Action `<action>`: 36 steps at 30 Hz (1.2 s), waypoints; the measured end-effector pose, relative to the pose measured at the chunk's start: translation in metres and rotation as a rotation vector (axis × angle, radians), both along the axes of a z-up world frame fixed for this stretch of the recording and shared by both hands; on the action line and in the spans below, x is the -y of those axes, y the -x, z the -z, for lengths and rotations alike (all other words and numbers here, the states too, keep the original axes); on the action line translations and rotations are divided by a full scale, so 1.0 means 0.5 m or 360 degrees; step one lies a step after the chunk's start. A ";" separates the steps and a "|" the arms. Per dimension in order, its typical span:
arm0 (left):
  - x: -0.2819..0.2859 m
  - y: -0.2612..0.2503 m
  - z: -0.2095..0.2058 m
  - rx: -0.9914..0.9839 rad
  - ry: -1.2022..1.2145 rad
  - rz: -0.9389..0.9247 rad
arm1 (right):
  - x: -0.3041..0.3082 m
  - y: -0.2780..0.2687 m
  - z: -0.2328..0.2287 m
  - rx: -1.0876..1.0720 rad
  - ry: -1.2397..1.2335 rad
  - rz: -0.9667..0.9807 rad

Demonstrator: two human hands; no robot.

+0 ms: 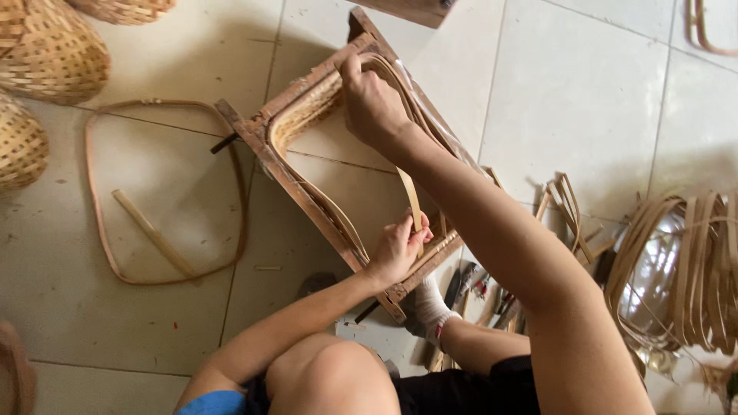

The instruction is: The person weaves a rectangular basket by inserting thin bamboo strips into a wooden frame. They use a hammer to tap the strips into place and scissors to trim excess material.

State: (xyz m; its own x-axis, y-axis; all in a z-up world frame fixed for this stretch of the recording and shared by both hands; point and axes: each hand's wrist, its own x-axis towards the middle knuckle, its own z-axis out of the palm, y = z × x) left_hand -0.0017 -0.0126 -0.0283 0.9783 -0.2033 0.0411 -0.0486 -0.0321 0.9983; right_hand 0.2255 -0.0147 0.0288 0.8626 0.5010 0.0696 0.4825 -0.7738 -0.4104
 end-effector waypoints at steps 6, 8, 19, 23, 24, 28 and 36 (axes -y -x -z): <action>-0.003 0.005 0.034 -0.0122 0.0091 -0.0054 | -0.058 -0.031 0.121 -0.0274 0.0308 -0.0105; -0.006 0.002 0.042 -0.0128 0.0080 -0.0072 | -0.075 -0.037 0.143 -0.0368 0.0427 -0.0121; -0.010 0.001 0.069 -0.0253 -0.0120 -0.0048 | -0.110 -0.028 0.202 -0.0626 0.0589 -0.0190; -0.012 -0.008 0.073 -0.0247 -0.0169 -0.0004 | -0.116 -0.036 0.217 -0.0608 0.0571 -0.0245; -0.010 -0.008 0.074 -0.0251 -0.0141 -0.0008 | -0.114 -0.036 0.222 -0.0592 0.0556 -0.0254; -0.003 -0.003 0.081 -0.0259 -0.0136 -0.0006 | -0.102 -0.018 0.239 -0.0556 0.0580 -0.0271; -0.009 -0.119 0.156 -0.0697 -0.0509 0.0450 | 0.231 0.031 0.100 0.0316 0.0378 -0.0735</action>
